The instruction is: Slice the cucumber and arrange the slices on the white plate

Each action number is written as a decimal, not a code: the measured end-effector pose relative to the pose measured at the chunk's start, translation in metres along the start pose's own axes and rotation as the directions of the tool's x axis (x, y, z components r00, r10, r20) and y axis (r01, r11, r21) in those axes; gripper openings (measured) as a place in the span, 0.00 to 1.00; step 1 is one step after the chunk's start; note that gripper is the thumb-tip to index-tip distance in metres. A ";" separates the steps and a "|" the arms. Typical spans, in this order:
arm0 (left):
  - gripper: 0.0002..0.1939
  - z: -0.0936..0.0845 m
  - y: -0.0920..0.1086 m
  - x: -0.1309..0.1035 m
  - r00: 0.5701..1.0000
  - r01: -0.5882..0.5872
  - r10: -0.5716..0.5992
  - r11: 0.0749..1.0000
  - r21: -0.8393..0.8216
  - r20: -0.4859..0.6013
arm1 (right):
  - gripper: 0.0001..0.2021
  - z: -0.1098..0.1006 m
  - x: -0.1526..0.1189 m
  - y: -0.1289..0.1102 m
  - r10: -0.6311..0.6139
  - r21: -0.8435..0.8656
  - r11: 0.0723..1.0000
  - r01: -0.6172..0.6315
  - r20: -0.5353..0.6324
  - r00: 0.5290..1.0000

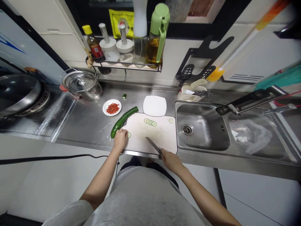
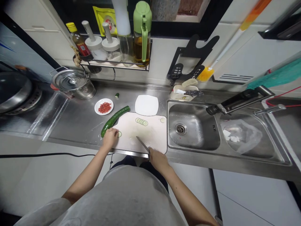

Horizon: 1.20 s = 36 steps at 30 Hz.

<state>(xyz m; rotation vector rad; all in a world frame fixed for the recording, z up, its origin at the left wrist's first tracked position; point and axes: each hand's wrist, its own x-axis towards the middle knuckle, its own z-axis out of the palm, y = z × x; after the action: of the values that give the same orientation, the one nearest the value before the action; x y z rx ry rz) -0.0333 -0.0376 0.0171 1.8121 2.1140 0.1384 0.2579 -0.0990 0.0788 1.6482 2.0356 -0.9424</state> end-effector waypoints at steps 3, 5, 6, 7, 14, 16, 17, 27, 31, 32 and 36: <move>0.12 0.000 0.007 0.000 0.999 0.024 -0.026 0.998 -0.052 -0.039 | 0.16 0.002 -0.001 0.001 -0.002 0.005 1.000 0.003 -0.021 1.000; 0.12 0.003 0.020 0.002 0.999 0.014 -0.020 0.993 -0.119 -0.051 | 0.15 0.004 -0.001 0.004 0.018 0.016 1.000 -0.017 -0.048 0.999; 0.12 0.005 0.029 0.004 0.999 -0.004 -0.003 0.988 -0.156 -0.044 | 0.15 0.004 -0.002 0.007 0.042 0.025 0.999 -0.041 -0.067 0.997; 0.12 0.009 0.040 0.007 0.999 -0.030 0.025 0.981 -0.194 -0.029 | 0.15 0.004 -0.002 0.010 0.074 0.036 0.997 -0.071 -0.086 0.994; 0.19 0.033 0.120 0.039 0.972 -0.224 0.235 0.951 -0.213 0.029 | 0.16 -0.002 -0.006 0.039 0.232 0.122 0.970 -0.209 -0.221 0.947; 0.20 0.035 0.131 0.049 0.962 -0.259 0.269 0.951 -0.170 0.043 | 0.16 -0.003 -0.009 0.045 0.270 0.139 0.960 -0.243 -0.224 0.936; 0.20 0.035 0.134 0.053 0.957 -0.273 0.284 0.951 -0.146 0.057 | 0.16 -0.003 -0.010 0.047 0.284 0.149 0.955 -0.255 -0.224 0.932; 0.16 0.032 0.147 0.059 0.929 -0.346 0.353 0.935 -0.077 0.115 | 0.17 0.003 -0.017 0.057 0.328 0.190 0.937 -0.293 -0.191 0.925; 0.14 0.030 0.149 0.056 0.936 -0.330 0.340 0.937 -0.113 0.086 | 0.17 0.003 -0.014 0.057 0.328 0.185 0.938 -0.293 -0.198 0.924; 0.13 0.028 0.147 0.055 0.943 -0.309 0.322 0.941 -0.139 0.081 | 0.17 0.002 -0.013 0.057 0.329 0.183 0.938 -0.295 -0.196 0.924; 0.10 0.018 0.131 0.048 0.967 -0.164 0.210 0.945 -0.282 0.142 | 0.18 0.001 -0.010 0.055 0.311 0.176 0.944 -0.279 -0.194 0.930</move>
<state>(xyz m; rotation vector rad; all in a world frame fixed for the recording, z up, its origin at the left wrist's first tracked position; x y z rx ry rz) 0.0898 0.0291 0.0294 1.7888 1.7119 0.2923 0.3127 -0.1015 0.0696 2.1512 1.8076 -0.8499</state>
